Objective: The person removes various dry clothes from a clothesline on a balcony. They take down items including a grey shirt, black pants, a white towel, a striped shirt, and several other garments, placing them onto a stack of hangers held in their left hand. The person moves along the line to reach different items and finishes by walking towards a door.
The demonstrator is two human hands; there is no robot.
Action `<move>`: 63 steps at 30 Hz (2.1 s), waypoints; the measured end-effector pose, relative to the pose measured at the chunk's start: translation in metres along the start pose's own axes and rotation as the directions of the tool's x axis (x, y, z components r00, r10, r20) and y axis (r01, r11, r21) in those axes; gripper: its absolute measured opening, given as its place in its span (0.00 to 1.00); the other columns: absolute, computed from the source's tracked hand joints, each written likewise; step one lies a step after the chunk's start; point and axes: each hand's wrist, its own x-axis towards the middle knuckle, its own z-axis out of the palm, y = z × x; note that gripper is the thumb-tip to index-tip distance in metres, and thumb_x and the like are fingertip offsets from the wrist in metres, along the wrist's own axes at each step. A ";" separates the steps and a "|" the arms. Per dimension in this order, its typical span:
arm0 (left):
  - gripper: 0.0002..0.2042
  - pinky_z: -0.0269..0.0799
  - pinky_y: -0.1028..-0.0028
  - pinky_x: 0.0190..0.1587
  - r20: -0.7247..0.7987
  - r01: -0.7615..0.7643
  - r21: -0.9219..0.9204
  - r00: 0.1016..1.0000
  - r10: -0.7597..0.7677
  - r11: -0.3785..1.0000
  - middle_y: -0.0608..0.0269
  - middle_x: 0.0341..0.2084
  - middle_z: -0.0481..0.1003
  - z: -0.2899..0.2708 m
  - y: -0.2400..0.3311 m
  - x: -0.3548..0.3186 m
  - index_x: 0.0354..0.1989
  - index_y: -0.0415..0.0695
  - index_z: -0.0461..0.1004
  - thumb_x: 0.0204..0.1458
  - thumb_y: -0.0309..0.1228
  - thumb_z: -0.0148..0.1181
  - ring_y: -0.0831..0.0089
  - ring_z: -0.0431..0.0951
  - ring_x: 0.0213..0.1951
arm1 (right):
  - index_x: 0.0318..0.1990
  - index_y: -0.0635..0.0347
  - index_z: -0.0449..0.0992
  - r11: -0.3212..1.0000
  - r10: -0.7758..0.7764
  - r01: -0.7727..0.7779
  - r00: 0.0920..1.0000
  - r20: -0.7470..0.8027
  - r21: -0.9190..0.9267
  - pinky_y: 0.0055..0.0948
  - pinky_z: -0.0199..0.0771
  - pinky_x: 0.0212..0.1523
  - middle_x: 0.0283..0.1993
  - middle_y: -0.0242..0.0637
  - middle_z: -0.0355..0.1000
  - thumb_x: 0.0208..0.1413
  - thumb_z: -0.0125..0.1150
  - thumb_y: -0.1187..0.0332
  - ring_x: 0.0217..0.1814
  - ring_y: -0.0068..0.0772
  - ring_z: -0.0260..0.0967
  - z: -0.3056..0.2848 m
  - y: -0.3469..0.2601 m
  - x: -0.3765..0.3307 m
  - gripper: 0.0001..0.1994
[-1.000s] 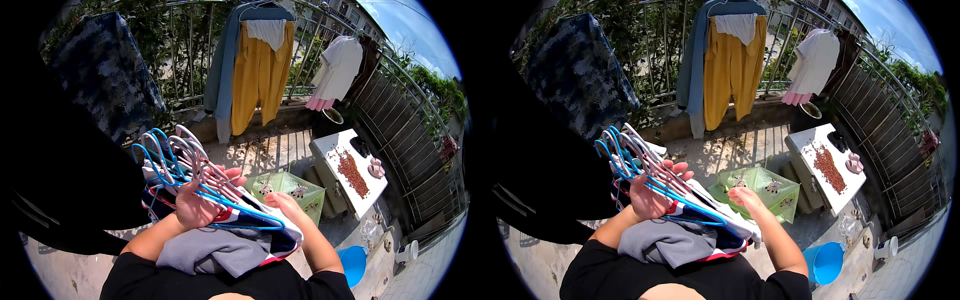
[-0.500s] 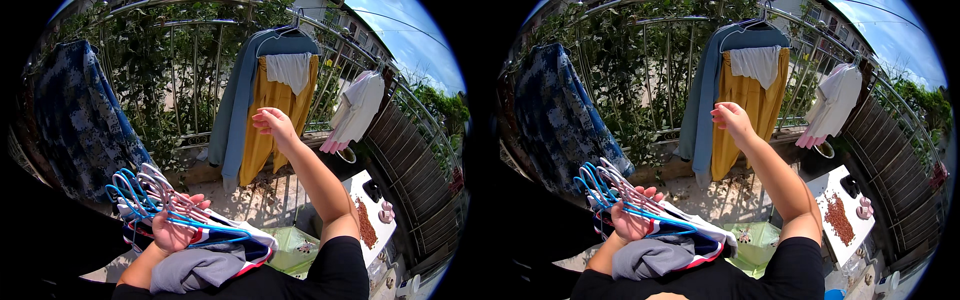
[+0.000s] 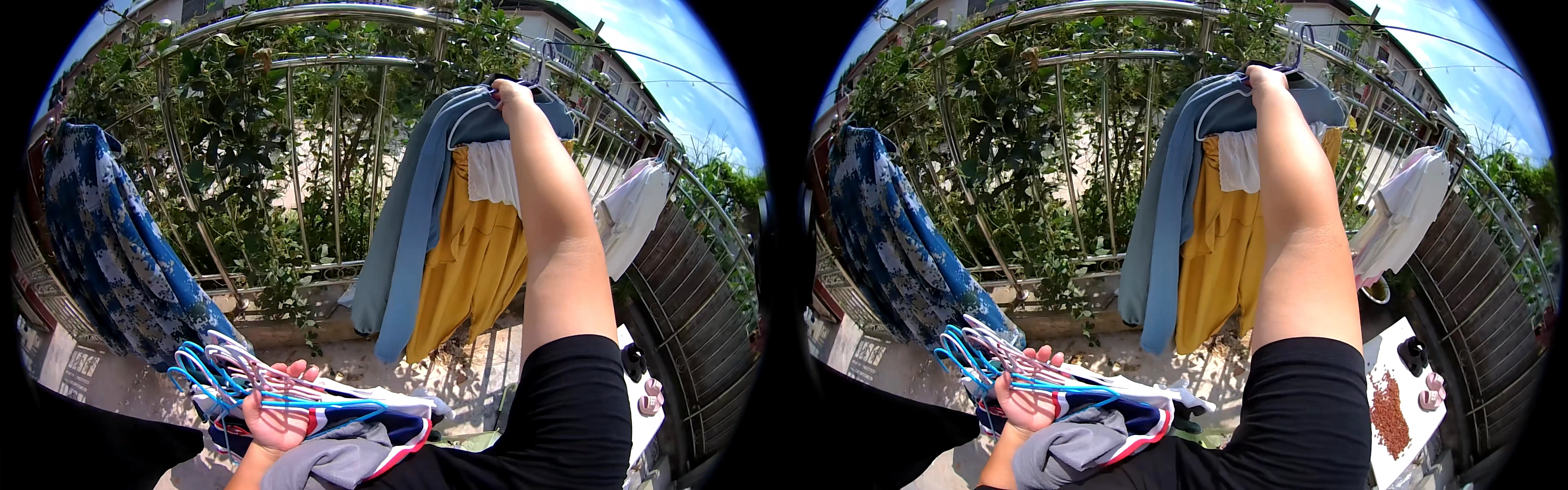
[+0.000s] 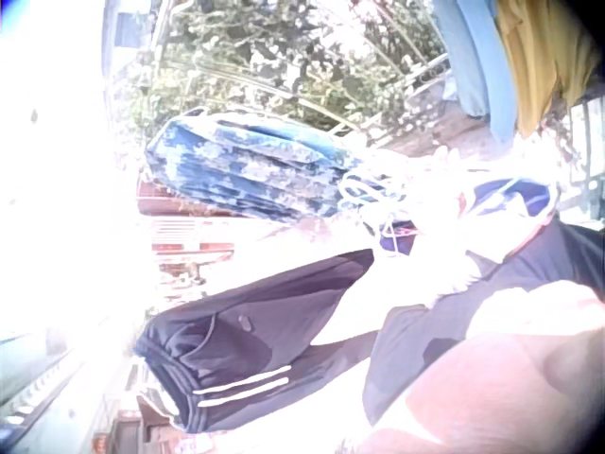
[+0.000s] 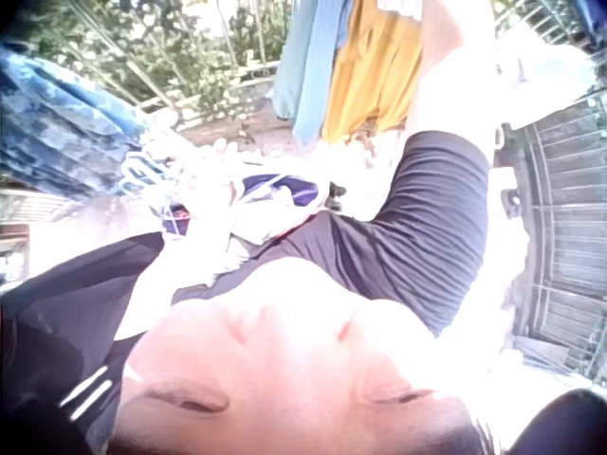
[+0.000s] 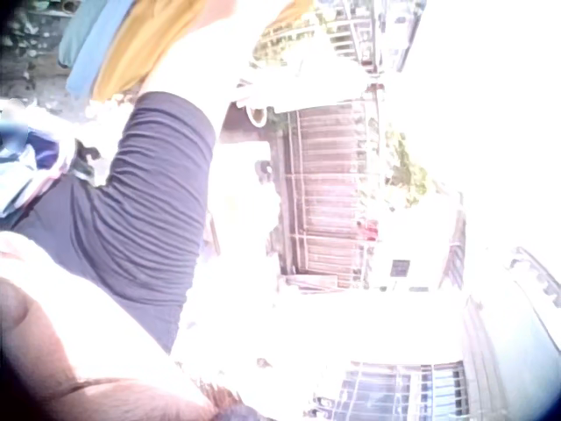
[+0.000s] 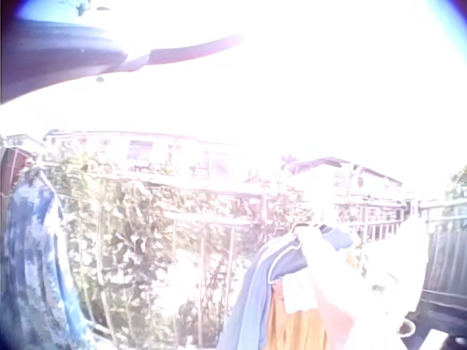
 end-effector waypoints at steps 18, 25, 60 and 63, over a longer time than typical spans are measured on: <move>0.25 0.56 0.52 0.56 0.345 0.502 -0.139 0.833 -0.433 0.854 0.47 0.52 0.62 -0.036 -0.008 0.025 0.51 0.40 0.61 0.47 0.43 0.47 0.48 0.58 0.56 | 0.27 0.61 0.70 0.968 -0.012 -0.010 0.996 0.088 0.249 0.15 0.60 0.14 0.16 0.26 0.65 0.55 0.47 0.70 0.13 0.17 0.60 -0.307 -0.045 -0.201 0.08; 0.25 0.58 0.55 0.54 0.460 0.685 -0.036 0.658 -0.597 0.727 0.50 0.50 0.64 -0.039 -0.010 0.011 0.50 0.43 0.63 0.47 0.46 0.46 0.51 0.62 0.53 | 0.32 0.63 0.69 0.999 -0.029 0.032 0.991 -0.130 0.027 0.10 0.61 0.15 0.17 0.26 0.64 0.54 0.51 0.71 0.15 0.12 0.60 -0.405 -0.094 -0.364 0.05; 0.24 0.56 0.53 0.55 0.785 0.922 -0.008 0.247 -0.569 0.388 0.55 0.50 0.65 -0.155 -0.105 0.071 0.50 0.47 0.64 0.48 0.46 0.44 0.53 0.61 0.54 | 0.25 0.60 0.70 0.714 -0.408 -0.049 0.781 -0.473 -0.698 0.18 0.52 0.18 0.18 0.24 0.58 0.50 0.56 0.64 0.17 0.16 0.49 -0.303 -0.148 -0.553 0.10; 0.24 0.56 0.54 0.55 0.791 0.922 -0.012 0.245 -0.561 0.387 0.55 0.50 0.66 -0.156 -0.103 0.070 0.50 0.47 0.64 0.47 0.47 0.46 0.53 0.61 0.54 | 0.27 0.61 0.70 0.743 -0.401 -0.079 0.742 -0.537 -0.665 0.17 0.52 0.17 0.21 0.25 0.59 0.50 0.56 0.64 0.18 0.15 0.50 -0.330 -0.165 -0.573 0.09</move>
